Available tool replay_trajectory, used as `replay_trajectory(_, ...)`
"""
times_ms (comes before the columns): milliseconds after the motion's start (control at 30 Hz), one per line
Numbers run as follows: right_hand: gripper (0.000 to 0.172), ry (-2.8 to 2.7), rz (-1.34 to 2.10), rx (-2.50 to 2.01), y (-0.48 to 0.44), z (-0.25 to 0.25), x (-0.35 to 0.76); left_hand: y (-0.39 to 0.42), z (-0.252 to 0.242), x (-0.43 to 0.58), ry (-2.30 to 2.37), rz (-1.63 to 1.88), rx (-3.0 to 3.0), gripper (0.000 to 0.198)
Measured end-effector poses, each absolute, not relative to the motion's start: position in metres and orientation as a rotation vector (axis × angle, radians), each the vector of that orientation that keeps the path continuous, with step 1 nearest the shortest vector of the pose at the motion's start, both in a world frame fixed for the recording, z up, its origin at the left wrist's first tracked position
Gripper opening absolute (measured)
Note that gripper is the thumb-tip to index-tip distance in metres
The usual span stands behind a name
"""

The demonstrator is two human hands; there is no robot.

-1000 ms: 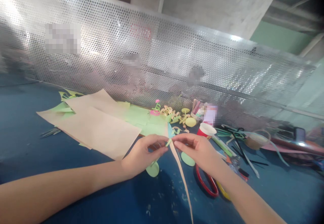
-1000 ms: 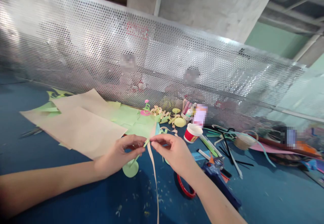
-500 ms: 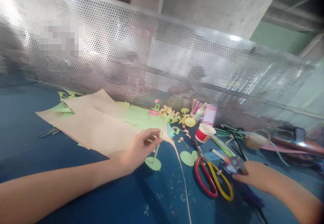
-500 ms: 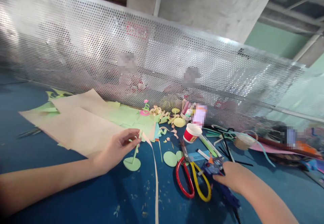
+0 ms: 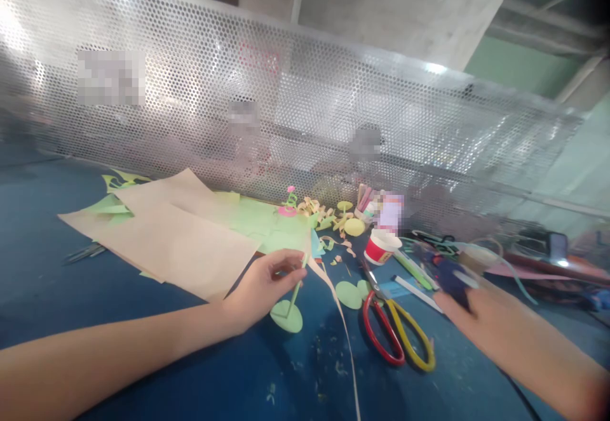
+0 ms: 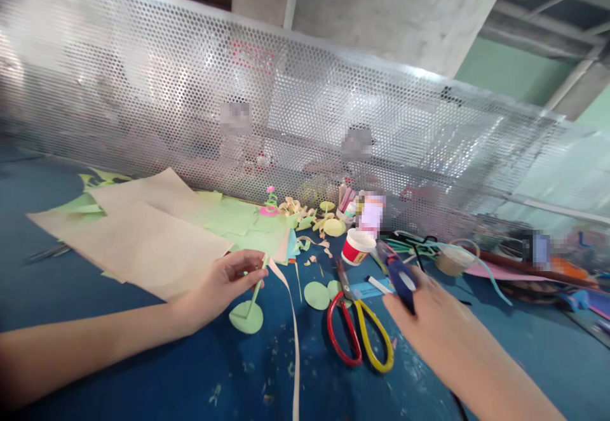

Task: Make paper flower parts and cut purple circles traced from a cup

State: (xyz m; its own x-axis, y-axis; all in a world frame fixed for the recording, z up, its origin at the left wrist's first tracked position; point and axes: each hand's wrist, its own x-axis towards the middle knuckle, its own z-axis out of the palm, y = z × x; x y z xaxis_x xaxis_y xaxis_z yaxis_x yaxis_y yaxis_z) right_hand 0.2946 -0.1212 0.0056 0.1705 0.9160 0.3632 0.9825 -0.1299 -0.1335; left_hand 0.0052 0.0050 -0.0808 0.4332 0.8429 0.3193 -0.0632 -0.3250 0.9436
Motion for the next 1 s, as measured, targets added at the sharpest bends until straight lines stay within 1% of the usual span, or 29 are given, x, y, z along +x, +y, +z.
replay_trajectory(67,0.033,-1.887,-0.156,-1.975,-0.125,0.007,0.267,0.005,-0.081,0.005,0.691,1.070,1.633,0.026)
replay_trajectory(200,0.038,-1.963,-0.019,-1.754,-0.131,-0.005,0.217,0.003,-0.080,0.005,0.710,1.051,1.629,0.025)
replay_trajectory(367,0.031,-2.077,-0.041,-1.677,-0.137,-0.022,0.198,0.001,-0.079,0.004,0.715,1.061,1.648,0.028)
replay_trajectory(567,0.034,-2.150,-0.111,-1.635,-0.136,-0.026,0.196,0.002,-0.079,0.003,0.696,1.069,1.677,0.029)
replay_trajectory(767,0.036,-2.154,-0.176,-1.608,-0.134,-0.022,0.188,0.001,-0.080,0.003,0.691,1.071,1.685,0.026)
replay_trajectory(1000,0.028,-2.083,-0.089,-1.543,-0.136,-0.008,0.176,-0.001,-0.079,0.003,0.701,1.076,1.704,0.026)
